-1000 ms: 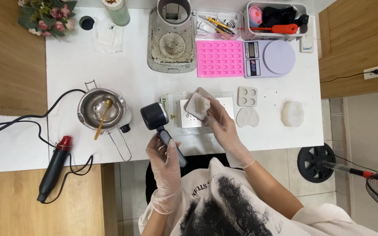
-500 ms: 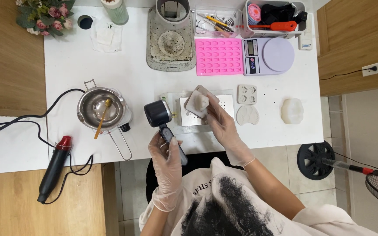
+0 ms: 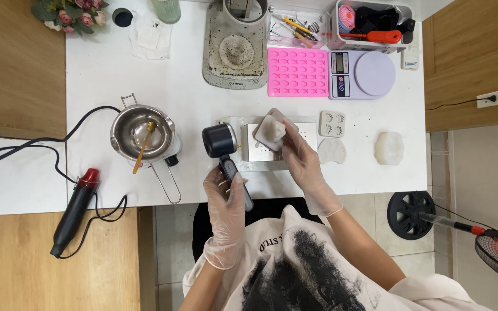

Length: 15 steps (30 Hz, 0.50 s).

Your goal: Cleaning and preparing silicone molds for use by removing excess material with a scraping tool.

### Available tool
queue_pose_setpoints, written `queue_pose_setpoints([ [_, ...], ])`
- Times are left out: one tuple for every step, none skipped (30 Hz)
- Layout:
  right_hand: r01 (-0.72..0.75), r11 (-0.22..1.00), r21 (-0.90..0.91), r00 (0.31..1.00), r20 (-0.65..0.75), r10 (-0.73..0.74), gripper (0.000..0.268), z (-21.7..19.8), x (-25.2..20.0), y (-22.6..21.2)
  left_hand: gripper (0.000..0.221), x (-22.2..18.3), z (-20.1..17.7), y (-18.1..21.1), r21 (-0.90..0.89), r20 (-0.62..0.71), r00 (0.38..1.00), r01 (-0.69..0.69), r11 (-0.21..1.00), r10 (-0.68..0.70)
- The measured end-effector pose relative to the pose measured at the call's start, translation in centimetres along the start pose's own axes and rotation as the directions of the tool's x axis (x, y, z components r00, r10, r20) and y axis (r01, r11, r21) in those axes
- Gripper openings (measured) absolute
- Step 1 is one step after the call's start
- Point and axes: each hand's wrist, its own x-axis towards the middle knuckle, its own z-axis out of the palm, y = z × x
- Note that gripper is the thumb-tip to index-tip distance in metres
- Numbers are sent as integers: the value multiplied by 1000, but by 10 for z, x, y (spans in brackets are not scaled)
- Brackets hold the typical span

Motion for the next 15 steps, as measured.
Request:
queue_pose_setpoints([
  [-2,1000,-4,1000,1,2,58,0,0,4,53,1,0,0,-3,0,1000,3,1000,-3],
  [67,998,-14,998,-3,-68,58,-1,0,7,52,2,-1,1,5,3,999,36,999,-36],
  [138,990,-24,990,-7,-138,57,-1,0,11,51,3,-1,1,13,7,998,68,998,-68],
  [138,990,-27,990,-6,-138,57,-1,0,11,51,4,-1,-1,9,7,998,69,998,-69],
  [70,997,-20,997,-16,-71,57,-1,0,11,50,4,-2,-4,-14,15,998,63,998,-63],
  [3,1000,-12,1000,-25,-3,57,0,0,12,49,4,-2,-7,-37,22,998,58,998,-57],
  [1,1000,-15,1000,-22,-2,57,0,0,8,49,4,-2,-7,-39,20,998,60,997,-59],
  [12,1000,-2,1000,-20,-12,58,0,0,4,48,4,-2,-8,-35,29,999,19,999,-18],
  [23,1000,10,1000,-18,-22,59,0,0,1,47,3,-3,-9,-31,37,999,-21,999,23],
  [21,1000,8,1000,-15,-21,59,1,0,1,47,4,-3,-9,-33,34,999,-19,999,21],
  [54,999,-2,998,-15,-54,58,0,-1,2,46,5,-4,-10,-37,34,999,-22,999,23],
  [86,996,-12,996,-15,-87,58,0,-1,3,46,6,-4,-10,-41,34,999,-25,999,26],
  [85,996,-15,996,-12,-85,58,0,-1,4,46,6,-4,-9,-44,32,999,-23,999,24],
  [97,995,-2,995,-15,-97,59,0,-1,6,47,7,-4,-9,-29,30,999,-17,999,18],
  [108,994,10,994,-18,-108,59,1,-1,7,47,8,-4,-8,-14,27,1000,-12,1000,12],
])
